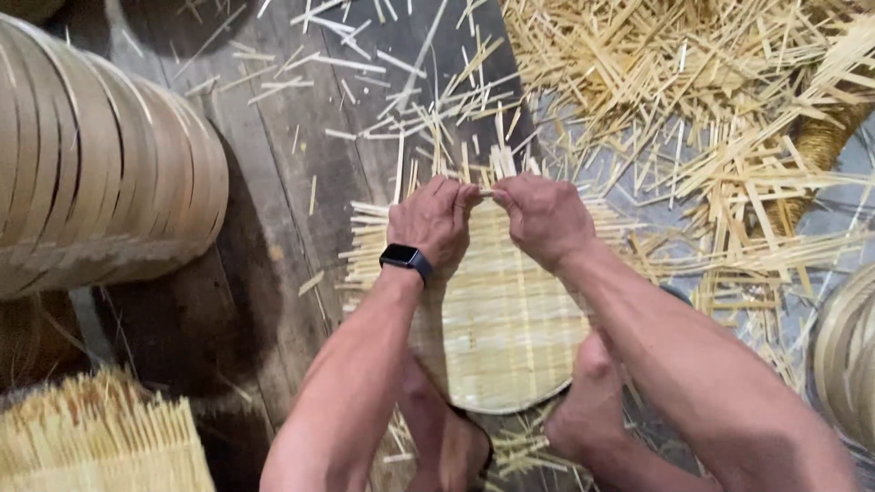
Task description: Cutting and fitting woven bamboo mats into circular hoops to create steamer basket components.
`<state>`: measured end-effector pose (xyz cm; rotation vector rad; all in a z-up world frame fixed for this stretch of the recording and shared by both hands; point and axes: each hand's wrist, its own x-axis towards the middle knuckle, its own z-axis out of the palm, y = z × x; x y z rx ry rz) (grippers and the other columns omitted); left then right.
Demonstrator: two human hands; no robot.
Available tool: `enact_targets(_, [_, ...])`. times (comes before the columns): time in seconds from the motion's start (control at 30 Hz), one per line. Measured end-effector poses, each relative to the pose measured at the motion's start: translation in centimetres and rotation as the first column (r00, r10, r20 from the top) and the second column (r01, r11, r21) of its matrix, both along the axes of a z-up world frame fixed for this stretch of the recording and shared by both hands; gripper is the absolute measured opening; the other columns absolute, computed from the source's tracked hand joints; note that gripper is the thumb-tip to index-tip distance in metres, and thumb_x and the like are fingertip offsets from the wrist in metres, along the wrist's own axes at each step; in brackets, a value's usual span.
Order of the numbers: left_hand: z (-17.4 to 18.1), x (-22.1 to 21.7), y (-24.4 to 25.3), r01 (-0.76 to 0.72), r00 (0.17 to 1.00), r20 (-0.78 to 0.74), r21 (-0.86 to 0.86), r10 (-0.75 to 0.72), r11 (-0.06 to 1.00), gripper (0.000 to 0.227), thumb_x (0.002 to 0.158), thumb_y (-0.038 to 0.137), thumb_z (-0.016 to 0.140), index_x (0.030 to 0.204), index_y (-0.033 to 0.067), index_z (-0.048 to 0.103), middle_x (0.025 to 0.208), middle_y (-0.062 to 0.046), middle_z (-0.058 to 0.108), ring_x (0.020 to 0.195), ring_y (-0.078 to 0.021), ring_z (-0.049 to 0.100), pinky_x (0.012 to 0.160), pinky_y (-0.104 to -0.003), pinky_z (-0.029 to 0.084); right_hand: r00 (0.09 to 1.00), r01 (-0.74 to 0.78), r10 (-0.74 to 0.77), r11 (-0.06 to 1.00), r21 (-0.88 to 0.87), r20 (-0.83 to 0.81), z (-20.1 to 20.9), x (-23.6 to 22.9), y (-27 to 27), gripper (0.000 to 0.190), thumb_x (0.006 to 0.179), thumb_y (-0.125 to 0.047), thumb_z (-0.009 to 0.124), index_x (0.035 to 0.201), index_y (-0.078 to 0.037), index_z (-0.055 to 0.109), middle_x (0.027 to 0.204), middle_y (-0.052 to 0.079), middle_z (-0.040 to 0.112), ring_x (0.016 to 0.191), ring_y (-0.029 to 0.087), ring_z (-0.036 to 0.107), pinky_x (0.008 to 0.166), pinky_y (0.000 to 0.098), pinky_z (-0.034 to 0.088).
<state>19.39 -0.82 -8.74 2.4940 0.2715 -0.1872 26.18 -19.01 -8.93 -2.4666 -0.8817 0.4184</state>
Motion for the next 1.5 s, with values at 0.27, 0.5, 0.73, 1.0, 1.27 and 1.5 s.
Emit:
enact_targets(0.27, [-2.9, 2.8, 1.8, -0.355, 0.900, -0.385, -0.371, 0.206, 0.858, 0.045, 0.090, 0.050, 0.069, 0.088, 0.0061, 0.079, 0.082, -0.014, 0.077, 0.080, -0.0278, 0.072, 0.070, -0.043, 0.058, 0.757, 0.483, -0.420, 0.875, -0.003, -0.500, 1.2, 2.1, -0.2, 0.018, 0.099, -0.021, 0.062, 0.098, -0.010, 0.076, 0.084, 0.018, 0.073, 0.084, 0.037, 0.064, 0.071, 0.0498, 0.051])
enact_targets(0.5, [-5.1, 1.5, 2.3, -0.389, 0.909, -0.324, -0.441, 0.261, 0.809, 0.042, 0.093, 0.051, 0.068, 0.100, 0.0122, 0.084, 0.081, -0.005, 0.078, 0.074, -0.0135, 0.070, 0.072, -0.032, 0.054, 0.897, 0.414, -0.405, 0.910, -0.019, 0.179, 0.6, -2.1, -3.5, 0.044, 0.107, -0.035, 0.048, 0.094, -0.002, 0.074, 0.093, 0.028, 0.066, 0.090, 0.045, 0.061, 0.081, 0.0537, 0.047])
enact_targets(0.73, [-9.0, -0.3, 3.0, -0.233, 0.951, 0.110, -0.357, 0.288, 0.905, 0.045, 0.097, 0.044, 0.071, 0.082, 0.0021, 0.076, 0.083, -0.014, 0.067, 0.072, -0.0181, 0.060, 0.066, -0.035, 0.051, 0.777, 0.501, -0.538, 0.843, -0.197, -0.326, -3.1, 0.3, -4.1, 0.072, 0.106, -0.050, 0.035, 0.081, 0.009, 0.065, 0.084, 0.039, 0.064, 0.088, 0.051, 0.065, 0.087, 0.0540, 0.048])
enact_targets(1.0, [-8.7, -6.1, 5.1, -0.523, 0.849, -0.133, -0.357, 0.512, 0.774, 0.044, 0.101, 0.040, 0.069, 0.081, 0.0015, 0.077, 0.062, -0.011, 0.061, 0.061, -0.0183, 0.051, 0.057, -0.039, 0.041, 0.768, 0.517, -0.528, 0.845, -0.136, -0.363, -2.9, -1.0, -4.8, 0.065, 0.104, -0.051, 0.038, 0.088, 0.006, 0.067, 0.089, 0.035, 0.065, 0.094, 0.051, 0.064, 0.084, 0.0534, 0.049])
enact_targets(1.27, [-10.9, -11.0, 4.3, -0.790, 0.471, 0.127, -0.380, 0.873, 0.481, 0.040, 0.099, 0.038, 0.063, 0.095, 0.0000, 0.075, 0.083, -0.018, 0.075, 0.075, -0.0245, 0.069, 0.073, -0.039, 0.053, 0.977, 0.214, -0.212, 0.973, 0.090, -0.030, -6.7, 4.7, -20.0, 0.023, 0.083, -0.017, 0.056, 0.091, 0.002, 0.065, 0.089, 0.023, 0.068, 0.089, 0.039, 0.068, 0.083, 0.0469, 0.054])
enact_targets(1.5, [-4.4, -21.7, 5.5, -0.881, 0.439, -0.067, -0.227, 0.896, 0.414, 0.037, 0.091, 0.037, 0.068, 0.091, 0.0011, 0.078, 0.084, -0.019, 0.075, 0.074, -0.0266, 0.067, 0.076, -0.041, 0.052, 0.987, 0.097, -0.160, 0.731, -0.676, -0.031, 23.2, -2.7, -20.9, 0.059, 0.108, -0.054, 0.038, 0.110, -0.008, 0.075, 0.094, 0.016, 0.078, 0.086, 0.027, 0.074, 0.090, 0.0444, 0.060])
